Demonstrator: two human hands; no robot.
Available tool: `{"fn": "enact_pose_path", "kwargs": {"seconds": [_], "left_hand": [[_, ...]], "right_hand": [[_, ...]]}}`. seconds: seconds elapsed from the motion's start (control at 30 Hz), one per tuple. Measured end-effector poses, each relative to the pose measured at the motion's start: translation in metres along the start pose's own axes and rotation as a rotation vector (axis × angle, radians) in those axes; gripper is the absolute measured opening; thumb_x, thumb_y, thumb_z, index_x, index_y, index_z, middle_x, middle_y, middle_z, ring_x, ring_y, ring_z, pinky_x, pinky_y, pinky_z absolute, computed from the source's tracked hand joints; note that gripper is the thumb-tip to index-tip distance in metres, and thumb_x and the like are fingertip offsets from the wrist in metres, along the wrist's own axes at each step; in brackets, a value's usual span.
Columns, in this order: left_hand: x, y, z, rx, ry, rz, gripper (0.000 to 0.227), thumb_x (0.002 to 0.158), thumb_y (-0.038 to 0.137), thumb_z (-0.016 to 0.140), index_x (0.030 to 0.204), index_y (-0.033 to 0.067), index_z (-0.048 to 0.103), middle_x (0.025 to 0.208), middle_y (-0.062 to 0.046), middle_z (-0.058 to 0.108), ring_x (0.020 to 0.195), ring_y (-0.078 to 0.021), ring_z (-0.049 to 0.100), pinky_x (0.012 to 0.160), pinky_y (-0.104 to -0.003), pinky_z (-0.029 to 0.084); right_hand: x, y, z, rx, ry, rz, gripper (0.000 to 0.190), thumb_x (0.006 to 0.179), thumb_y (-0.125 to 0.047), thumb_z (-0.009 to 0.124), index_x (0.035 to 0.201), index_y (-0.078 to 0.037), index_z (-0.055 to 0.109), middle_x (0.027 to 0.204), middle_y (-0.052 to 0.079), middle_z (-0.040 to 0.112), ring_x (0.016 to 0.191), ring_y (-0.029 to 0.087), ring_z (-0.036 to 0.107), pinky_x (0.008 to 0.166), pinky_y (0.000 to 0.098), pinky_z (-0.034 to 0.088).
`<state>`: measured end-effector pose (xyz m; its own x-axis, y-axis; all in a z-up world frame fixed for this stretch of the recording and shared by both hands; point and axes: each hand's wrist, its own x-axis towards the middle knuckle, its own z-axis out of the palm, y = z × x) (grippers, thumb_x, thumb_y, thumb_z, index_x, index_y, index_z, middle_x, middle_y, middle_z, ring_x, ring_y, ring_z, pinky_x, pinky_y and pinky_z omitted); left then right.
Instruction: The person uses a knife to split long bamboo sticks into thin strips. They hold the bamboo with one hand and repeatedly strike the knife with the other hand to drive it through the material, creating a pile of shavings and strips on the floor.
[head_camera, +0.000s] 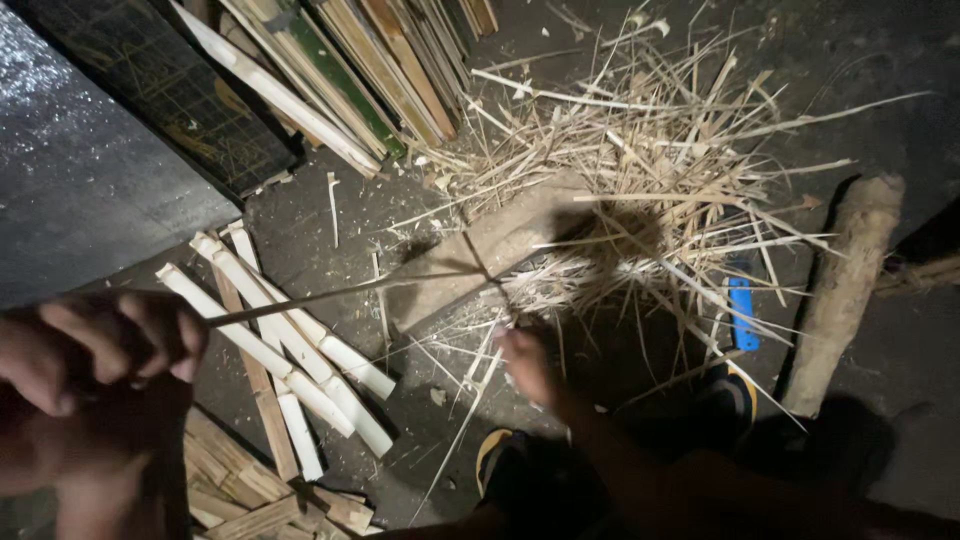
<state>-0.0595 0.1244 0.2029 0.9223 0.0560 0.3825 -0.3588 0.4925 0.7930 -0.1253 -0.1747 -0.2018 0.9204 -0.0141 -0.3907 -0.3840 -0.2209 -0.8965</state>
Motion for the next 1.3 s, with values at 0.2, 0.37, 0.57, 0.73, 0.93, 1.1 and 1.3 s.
{"fn": "enact_pose_path", "kwargs": {"seconds": [0.2, 0.37, 0.57, 0.73, 0.93, 1.1, 1.3], "left_hand": [[-0.004, -0.002, 0.01, 0.477, 0.008, 0.091, 0.053, 0.108, 0.064, 0.042, 0.078, 0.0209, 0.032, 0.06, 0.003, 0.022, 0.049, -0.0113, 0.022, 0.047, -0.032, 0.027], [-0.022, -0.004, -0.003, 0.456, 0.066, 0.105, 0.054, 0.118, 0.055, 0.041, 0.081, 0.0168, 0.032, 0.068, 0.002, 0.026, 0.058, -0.0135, 0.025, 0.053, -0.03, 0.025], [-0.013, -0.006, -0.022, 0.245, 0.214, 0.113, 0.044, 0.12, 0.034, 0.04, 0.08, 0.0143, 0.035, 0.07, 0.001, 0.028, 0.059, -0.0137, 0.027, 0.054, -0.029, 0.026], [-0.007, -0.014, -0.016, 0.13, 0.338, 0.092, 0.036, 0.12, 0.025, 0.038, 0.087, 0.0106, 0.042, 0.073, -0.002, 0.032, 0.059, -0.0141, 0.03, 0.054, -0.028, 0.027], [0.005, -0.013, -0.01, 0.282, 0.242, 0.258, 0.037, 0.119, 0.03, 0.038, 0.088, 0.01, 0.042, 0.071, -0.001, 0.032, 0.062, -0.0152, 0.03, 0.054, -0.029, 0.028], [0.012, -0.014, -0.004, 0.331, 0.142, 0.187, 0.036, 0.119, 0.029, 0.039, 0.089, 0.0096, 0.043, 0.071, -0.001, 0.033, 0.063, -0.0152, 0.031, 0.055, -0.029, 0.028], [0.014, -0.012, 0.007, 0.399, 0.076, 0.126, 0.035, 0.119, 0.029, 0.039, 0.09, 0.0091, 0.044, 0.072, -0.001, 0.034, 0.063, -0.0151, 0.032, 0.056, -0.029, 0.029]], "right_hand": [[-0.008, 0.005, 0.004, 0.092, -0.084, 0.013, 0.047, 0.105, -0.048, 0.052, 0.113, -0.006, 0.073, 0.085, 0.005, 0.07, 0.073, 0.016, 0.062, 0.067, 0.0337, 0.052], [-0.089, -0.12, 0.012, -0.198, -0.338, -0.035, 0.047, 0.11, -0.045, 0.047, 0.106, -0.002, 0.068, 0.07, 0.01, 0.057, 0.056, 0.02, 0.052, 0.051, 0.0379, 0.044], [0.005, -0.015, -0.022, -0.007, 0.047, 0.045, 0.046, 0.107, -0.045, 0.052, 0.1, -0.003, 0.069, 0.068, 0.011, 0.058, 0.057, 0.02, 0.053, 0.053, 0.0386, 0.045], [-0.073, -0.08, 0.009, -0.019, -0.189, -0.08, 0.045, 0.104, -0.046, 0.056, 0.095, -0.004, 0.071, 0.067, 0.011, 0.06, 0.059, 0.02, 0.054, 0.056, 0.0391, 0.046], [-0.016, -0.025, 0.036, -0.063, -0.021, -0.018, 0.044, 0.1, -0.046, 0.061, 0.089, -0.005, 0.073, 0.065, 0.011, 0.061, 0.06, 0.02, 0.056, 0.058, 0.0398, 0.047], [0.02, 0.067, -0.008, -0.105, 0.148, 0.044, 0.051, 0.104, -0.05, 0.059, 0.085, -0.004, 0.07, 0.066, 0.007, 0.057, 0.064, 0.016, 0.052, 0.061, 0.0355, 0.046], [-0.057, -0.042, -0.004, 0.085, -0.122, 0.048, 0.043, 0.101, -0.047, 0.053, 0.083, -0.009, 0.062, 0.062, -0.001, 0.051, 0.057, 0.012, 0.049, 0.052, 0.0337, 0.041]]}}
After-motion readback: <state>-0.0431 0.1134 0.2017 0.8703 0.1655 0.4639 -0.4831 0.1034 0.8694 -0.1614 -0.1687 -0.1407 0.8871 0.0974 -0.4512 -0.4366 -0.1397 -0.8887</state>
